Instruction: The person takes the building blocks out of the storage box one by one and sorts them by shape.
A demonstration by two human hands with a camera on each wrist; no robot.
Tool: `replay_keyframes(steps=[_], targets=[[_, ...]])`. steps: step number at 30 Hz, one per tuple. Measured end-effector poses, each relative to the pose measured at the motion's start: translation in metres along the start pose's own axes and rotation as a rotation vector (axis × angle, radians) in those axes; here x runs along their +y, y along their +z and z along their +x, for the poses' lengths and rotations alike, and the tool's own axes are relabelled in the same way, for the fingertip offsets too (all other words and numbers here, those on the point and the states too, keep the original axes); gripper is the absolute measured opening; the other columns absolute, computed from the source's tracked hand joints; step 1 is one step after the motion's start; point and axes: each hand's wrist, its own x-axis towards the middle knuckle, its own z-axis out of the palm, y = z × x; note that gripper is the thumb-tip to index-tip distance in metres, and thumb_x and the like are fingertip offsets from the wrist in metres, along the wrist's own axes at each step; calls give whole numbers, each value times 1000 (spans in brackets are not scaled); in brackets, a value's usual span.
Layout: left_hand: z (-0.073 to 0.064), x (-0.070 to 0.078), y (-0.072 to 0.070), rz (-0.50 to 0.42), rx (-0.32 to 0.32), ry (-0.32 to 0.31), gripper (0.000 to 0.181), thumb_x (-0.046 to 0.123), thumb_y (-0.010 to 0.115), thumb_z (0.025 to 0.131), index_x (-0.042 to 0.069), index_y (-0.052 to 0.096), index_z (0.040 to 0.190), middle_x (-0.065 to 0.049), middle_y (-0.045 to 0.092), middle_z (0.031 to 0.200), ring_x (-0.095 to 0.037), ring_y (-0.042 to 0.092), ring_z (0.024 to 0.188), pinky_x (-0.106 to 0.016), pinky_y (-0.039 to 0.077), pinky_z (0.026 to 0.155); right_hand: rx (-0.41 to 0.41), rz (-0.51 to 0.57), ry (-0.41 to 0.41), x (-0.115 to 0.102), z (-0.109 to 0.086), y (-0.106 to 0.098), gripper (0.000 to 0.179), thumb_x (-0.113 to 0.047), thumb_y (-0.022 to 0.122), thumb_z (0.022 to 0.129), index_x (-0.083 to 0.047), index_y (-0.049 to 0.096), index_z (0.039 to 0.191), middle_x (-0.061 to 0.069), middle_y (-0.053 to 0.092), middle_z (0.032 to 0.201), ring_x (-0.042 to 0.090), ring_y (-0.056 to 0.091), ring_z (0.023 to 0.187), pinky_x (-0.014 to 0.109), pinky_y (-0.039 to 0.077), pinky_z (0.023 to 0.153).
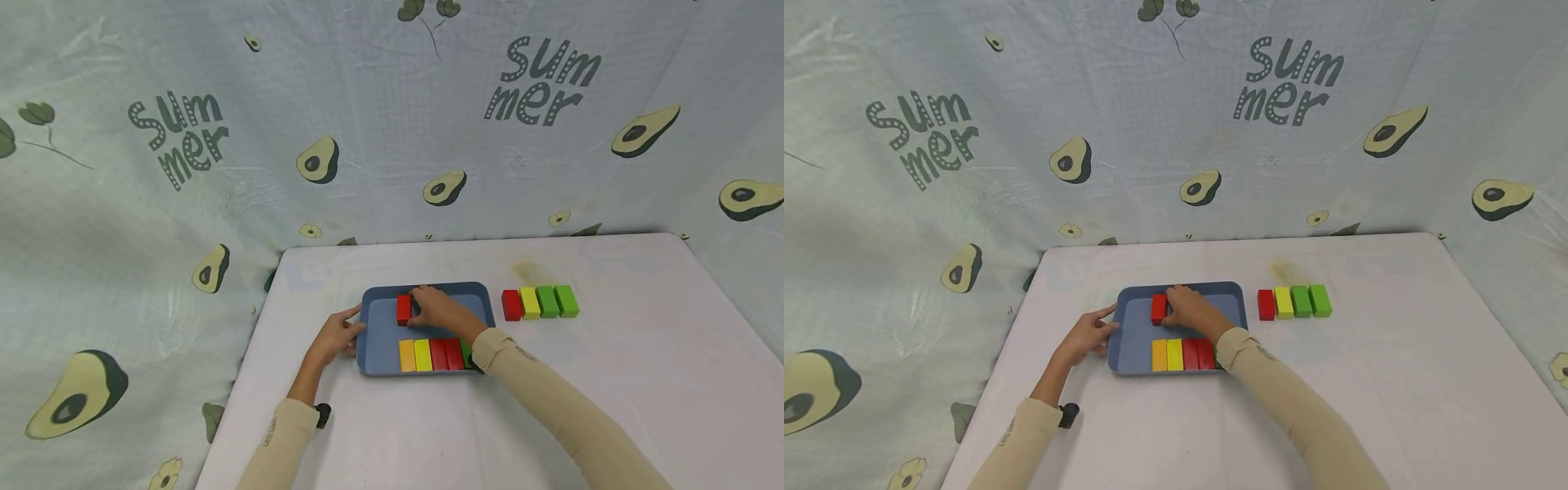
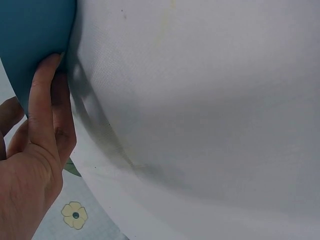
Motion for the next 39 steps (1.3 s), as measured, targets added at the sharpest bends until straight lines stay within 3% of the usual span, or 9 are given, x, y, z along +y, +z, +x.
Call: replay_keyframes(steps=[7, 11, 19, 24, 28, 32, 39], targets=[[0, 1, 1, 8, -7, 5, 56, 5, 58, 94, 8, 37, 145, -20, 59, 89, -23, 62, 70, -36, 56, 55, -4, 116, -11, 0, -5, -3, 61, -23, 76, 81, 3, 46, 128, 8, 58, 103, 18, 53, 87, 29, 50, 78], [0, 1, 2, 9, -1, 10, 55, 5, 58, 93, 8, 38, 145, -20, 58, 88, -23, 62, 70, -36, 56, 54, -5, 153, -6, 2, -9, -5, 60, -20, 75, 82, 3, 43, 126, 7, 59, 98, 18, 53, 83, 28, 51, 74], [-4, -3, 9, -13, -4, 16, 55, 6, 58, 94, 7, 38, 145, -21, 57, 91, -23, 61, 72, -36, 56, 55, 19, 101, -35, 9, -20, -14, 54, -18, 76, 81, 3, 45, 120, 7, 59, 96, 17, 54, 80, 26, 50, 72], [-6, -7, 9, -22, 18, 16, 54, 5, 58, 93, 6, 39, 144, -20, 59, 89, -23, 61, 71, -35, 56, 54, 1, 132, -57, 12, -28, -26, 58, -17, 75, 82, 3, 43, 126, 10, 60, 105, 18, 55, 87, 31, 51, 80], [-8, -9, 8, -24, 6, 5, 55, 4, 57, 93, 5, 38, 144, -21, 58, 88, -24, 61, 71, -36, 56, 54, -29, 158, -23, 19, -33, -32, 59, -19, 74, 83, 1, 42, 128, 10, 59, 112, 19, 55, 97, 32, 49, 87], [-8, -8, 6, -17, -2, 8, 55, 4, 57, 94, 6, 37, 145, -22, 57, 90, -25, 61, 72, -37, 56, 55, -16, 197, -9, 28, -39, -39, 61, -19, 74, 82, 1, 41, 130, 11, 57, 118, 22, 55, 105, 34, 48, 91], [-6, -1, 0, -3, -19, 20, 55, 4, 56, 94, 5, 37, 145, -22, 57, 90, -25, 62, 72, -37, 56, 55, 24, 205, -58, 46, -53, -57, 63, -23, 72, 82, 4, 41, 129, 15, 56, 121, 25, 54, 107, 38, 47, 91]])
